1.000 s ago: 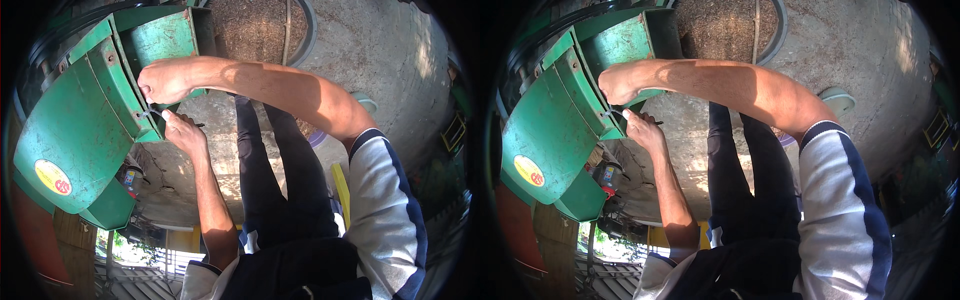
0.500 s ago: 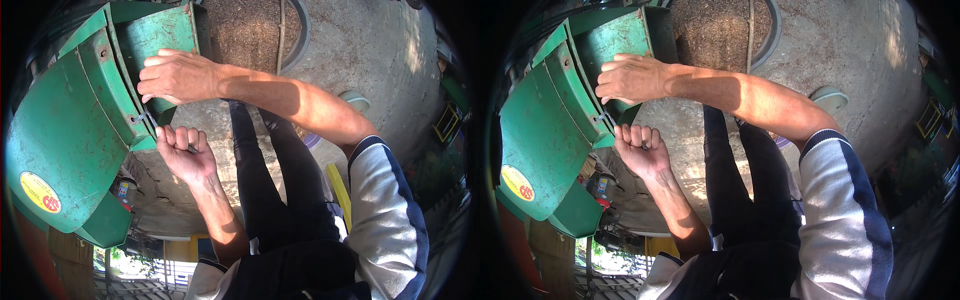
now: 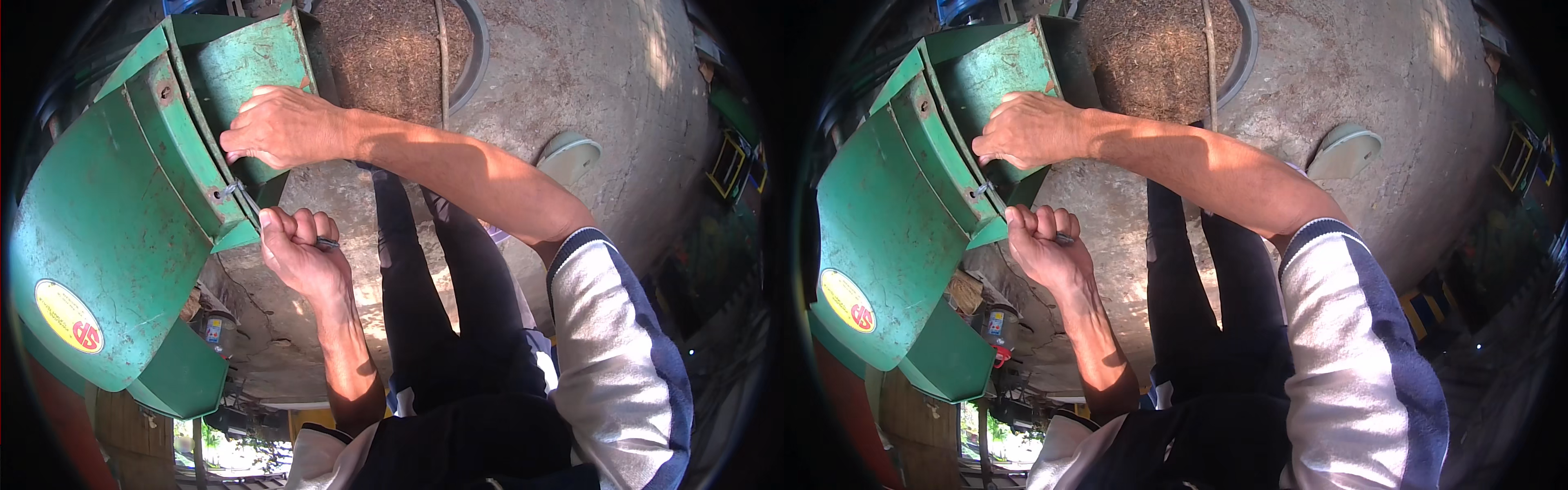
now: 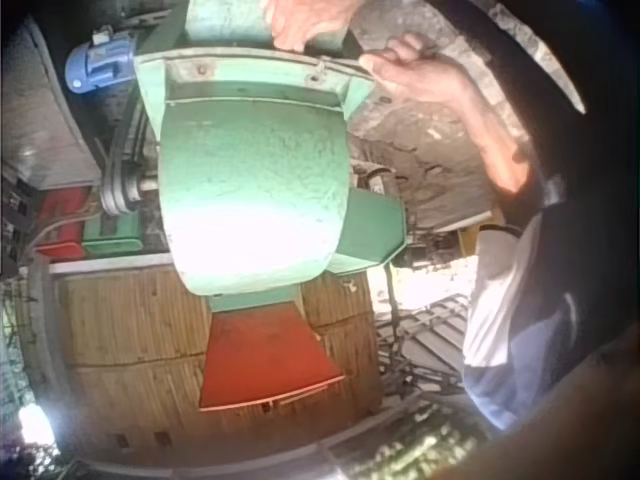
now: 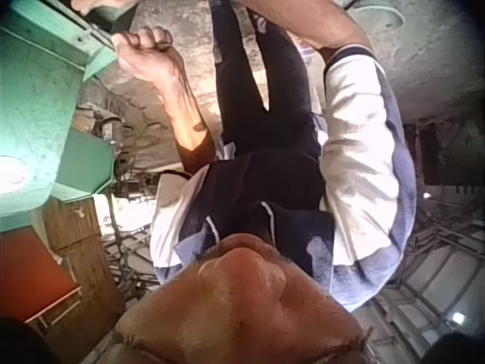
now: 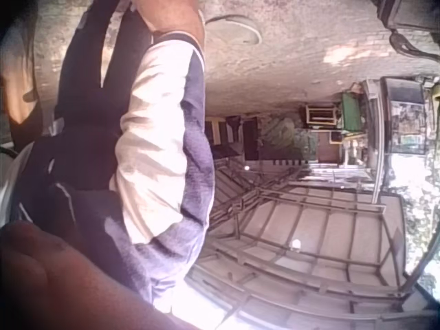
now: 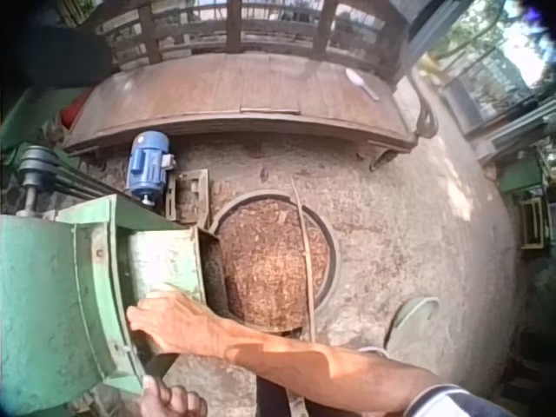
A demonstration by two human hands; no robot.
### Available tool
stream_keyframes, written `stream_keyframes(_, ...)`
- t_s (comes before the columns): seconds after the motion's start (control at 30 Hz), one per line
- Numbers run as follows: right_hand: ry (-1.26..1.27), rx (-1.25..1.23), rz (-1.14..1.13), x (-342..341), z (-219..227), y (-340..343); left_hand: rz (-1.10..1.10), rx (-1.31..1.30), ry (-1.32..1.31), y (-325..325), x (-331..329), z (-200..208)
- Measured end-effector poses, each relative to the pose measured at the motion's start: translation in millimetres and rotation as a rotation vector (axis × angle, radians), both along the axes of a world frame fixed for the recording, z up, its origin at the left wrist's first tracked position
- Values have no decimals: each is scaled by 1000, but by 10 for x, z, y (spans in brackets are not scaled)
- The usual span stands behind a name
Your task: Fixing or adjusting a part on a wood chipper or similar green agricultural machine.
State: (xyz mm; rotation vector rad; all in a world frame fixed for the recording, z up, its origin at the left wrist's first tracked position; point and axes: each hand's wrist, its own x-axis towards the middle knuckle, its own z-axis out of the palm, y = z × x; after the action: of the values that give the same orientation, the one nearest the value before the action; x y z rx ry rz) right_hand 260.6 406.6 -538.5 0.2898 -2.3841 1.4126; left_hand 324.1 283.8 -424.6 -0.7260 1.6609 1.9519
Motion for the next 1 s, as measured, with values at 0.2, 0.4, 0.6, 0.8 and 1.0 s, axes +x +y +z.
stream_keyframes(0.2,-22,-51,38,2,7,93,-25,15,-90,-22,-6,-54)
stream_keyframes(0.4,-137,81,19,260,147,250,57,-82,-75,-36,4,-241)
stream_keyframes(0.6,-252,12,78,331,364,365,142,119,-103,-30,33,-326)
stream_keyframes(0.8,-295,-54,150,302,474,496,206,374,-74,-70,57,-379)
stream_keyframes(1.0,-411,-797,251,253,498,322,243,430,-107,-109,59,-382)
